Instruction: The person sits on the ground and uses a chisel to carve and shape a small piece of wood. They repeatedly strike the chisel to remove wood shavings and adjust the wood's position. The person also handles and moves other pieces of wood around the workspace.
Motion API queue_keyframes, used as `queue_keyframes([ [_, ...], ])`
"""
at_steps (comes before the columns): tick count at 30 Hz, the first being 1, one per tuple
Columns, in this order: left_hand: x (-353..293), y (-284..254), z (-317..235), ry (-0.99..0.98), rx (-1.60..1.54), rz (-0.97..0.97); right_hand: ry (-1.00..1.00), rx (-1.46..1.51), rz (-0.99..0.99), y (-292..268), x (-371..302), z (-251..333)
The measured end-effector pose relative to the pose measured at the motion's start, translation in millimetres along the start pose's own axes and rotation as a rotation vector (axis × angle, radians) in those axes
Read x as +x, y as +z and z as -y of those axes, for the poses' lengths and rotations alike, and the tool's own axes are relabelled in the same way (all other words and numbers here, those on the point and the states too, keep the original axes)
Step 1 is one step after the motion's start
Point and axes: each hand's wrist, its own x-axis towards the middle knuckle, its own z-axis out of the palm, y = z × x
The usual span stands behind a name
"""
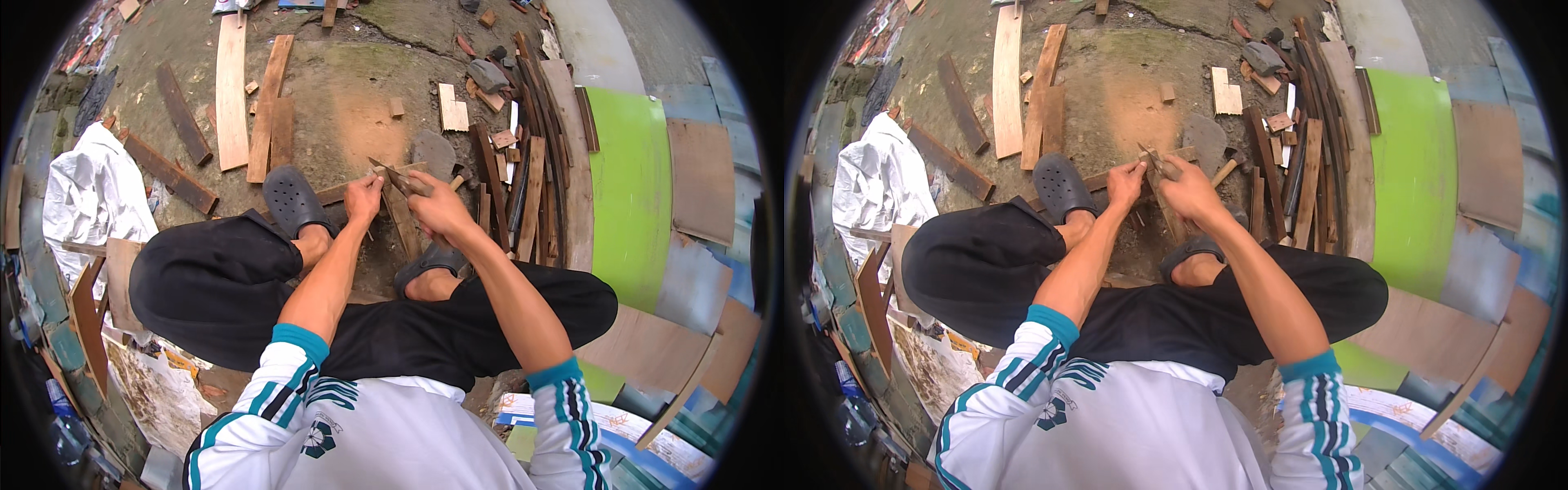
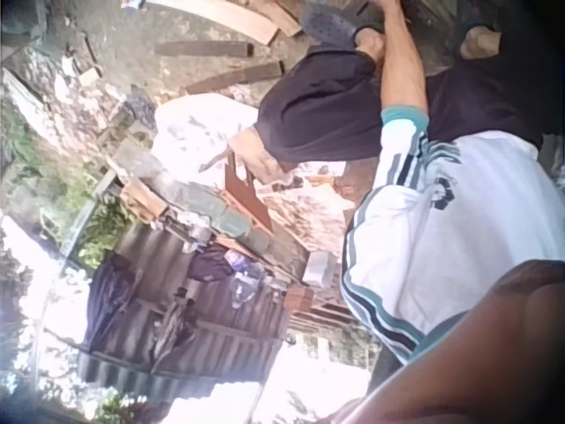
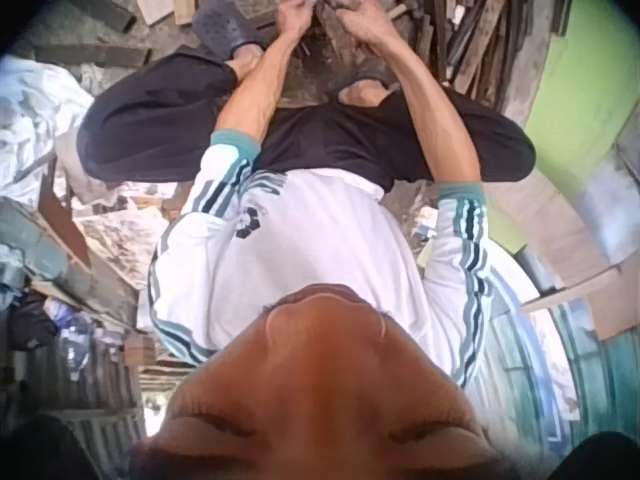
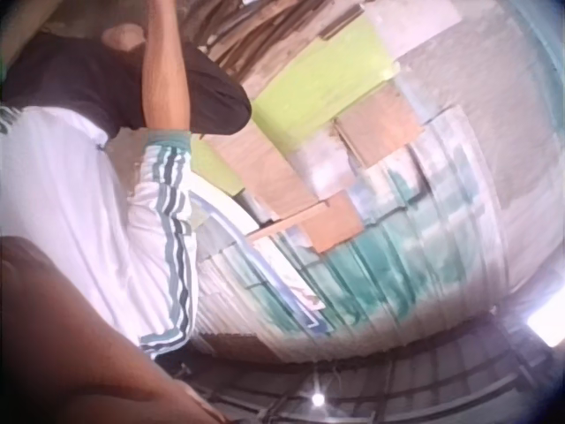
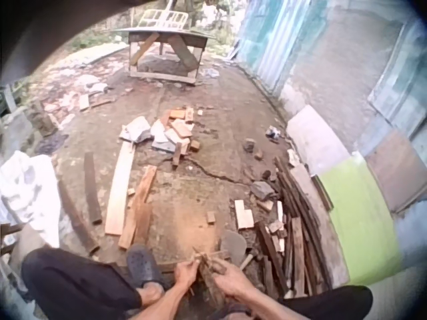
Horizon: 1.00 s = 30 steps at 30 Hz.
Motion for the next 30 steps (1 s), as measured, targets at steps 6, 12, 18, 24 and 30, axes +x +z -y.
queue_keyframes([
  [6,1,-7,4,-0.046,0.027,-0.074,0.007,0.003,0.044,2,-59,31],
  [12,4,6,15,0.055,0.016,-0.113,0.051,0.077,0.034,-11,-26,13],
  [18,-3,7,18,0.078,0.068,-0.139,-0.001,-0.01,-0.014,19,-18,16],
  [24,2,-2,9,-0.073,-0.01,-0.116,0.08,0.116,0.085,-16,-74,35],
  [30,-20,2,-6,-0.013,0.098,-0.013,0.035,0.012,-0.027,17,-6,-5],
])
